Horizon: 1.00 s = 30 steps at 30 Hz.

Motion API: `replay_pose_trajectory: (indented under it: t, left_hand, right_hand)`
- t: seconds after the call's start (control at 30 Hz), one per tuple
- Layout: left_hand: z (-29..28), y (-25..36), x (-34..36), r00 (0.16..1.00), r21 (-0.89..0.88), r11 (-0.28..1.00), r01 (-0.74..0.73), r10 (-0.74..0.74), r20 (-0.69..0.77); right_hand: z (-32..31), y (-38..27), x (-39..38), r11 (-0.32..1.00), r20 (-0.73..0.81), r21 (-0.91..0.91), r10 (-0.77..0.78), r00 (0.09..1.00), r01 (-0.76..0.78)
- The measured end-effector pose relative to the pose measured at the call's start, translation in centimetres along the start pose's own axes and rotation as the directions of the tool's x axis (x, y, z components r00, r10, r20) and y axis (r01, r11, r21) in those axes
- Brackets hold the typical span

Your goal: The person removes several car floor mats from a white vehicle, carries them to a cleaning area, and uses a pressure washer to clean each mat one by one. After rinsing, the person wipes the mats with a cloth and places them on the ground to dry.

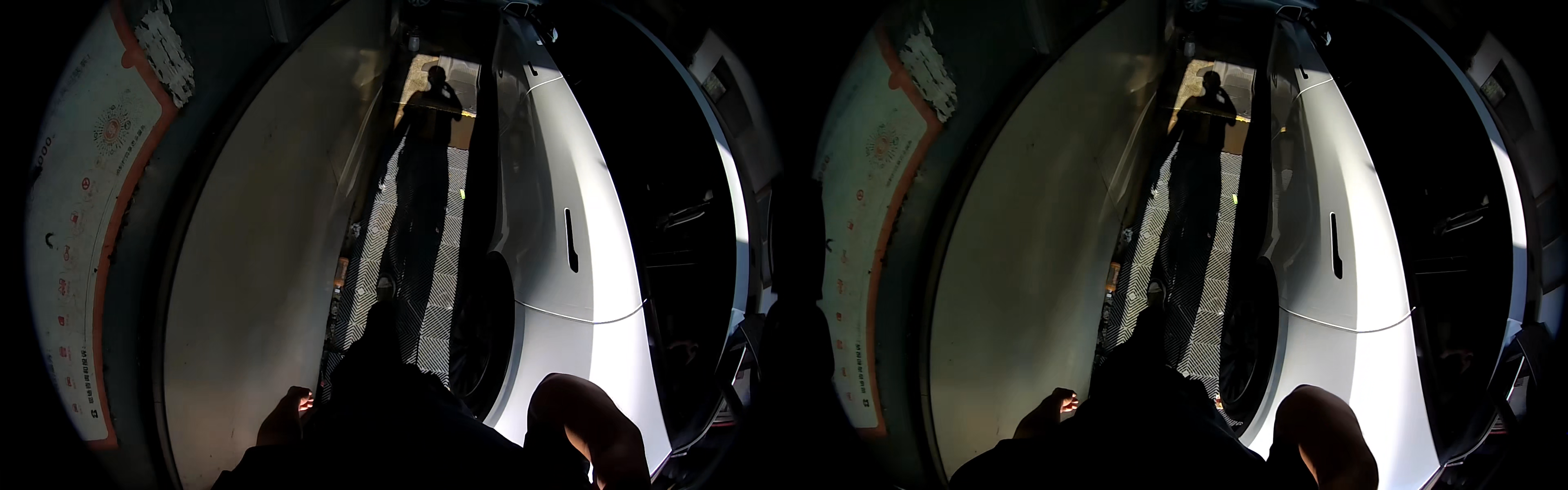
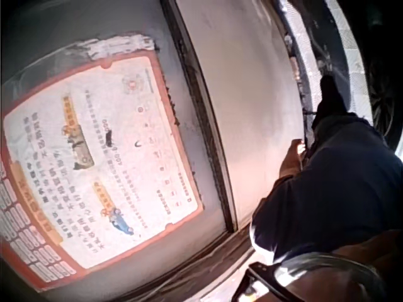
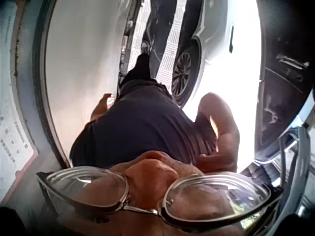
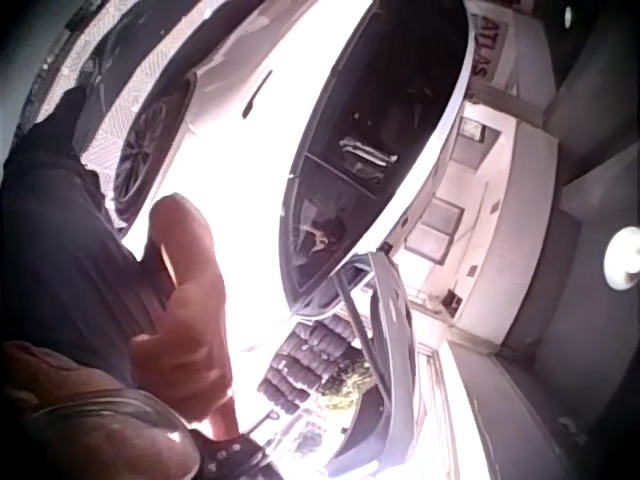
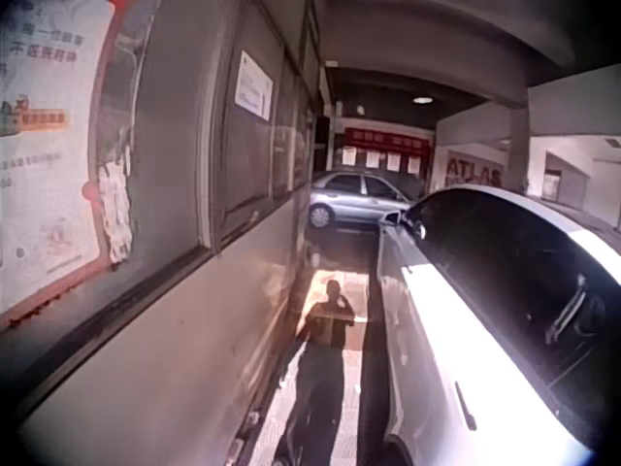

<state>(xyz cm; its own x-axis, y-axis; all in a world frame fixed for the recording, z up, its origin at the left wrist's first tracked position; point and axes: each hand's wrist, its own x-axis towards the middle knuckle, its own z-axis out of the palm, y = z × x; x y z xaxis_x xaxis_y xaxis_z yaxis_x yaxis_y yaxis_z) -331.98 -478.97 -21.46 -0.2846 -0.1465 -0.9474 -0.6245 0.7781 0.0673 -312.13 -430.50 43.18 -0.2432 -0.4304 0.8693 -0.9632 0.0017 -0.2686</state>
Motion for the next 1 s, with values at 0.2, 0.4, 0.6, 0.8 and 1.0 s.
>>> replay_pose_trajectory:
  t: [0.2, 0.4, 0.6, 0.8, 1.0]
  left_hand:
    - [0.3, 25.0, 5.0, 0.997, 0.09, 0.996, 0.016, -0.023, 0.072]
    - [-1.5, 64.8, 9.2, 0.787, 0.232, 0.753, -0.616, 0.594, 0.165]
    - [-1.7, 100.3, -1.7, 0.531, -0.409, 0.535, -0.739, 0.837, 0.134]
    - [-3.5, 111.2, 7.0, 0.701, -0.176, 0.698, -0.694, 0.711, 0.051]
    - [-5.4, 109.6, 8.1, 0.995, 0.095, 0.991, -0.095, 0.091, 0.047]
  right_hand:
    - [-15.4, 16.7, -1.5, 0.997, 0.034, -0.047, 0.068, 0.997, -0.066]
    - [-29.7, 30.3, -3.6, 0.998, -0.03, -0.052, 0.024, 0.999, -0.025]
    - [-43.7, 41.2, -8.9, 0.986, -0.073, -0.16, -0.05, 0.996, 0.038]
    - [-61.2, 53.9, -14.0, 0.979, -0.079, -0.19, -0.091, 0.993, 0.074]
    - [-79.4, 69.3, -16.8, 0.968, -0.101, -0.186, -0.187, 0.977, 0.166]
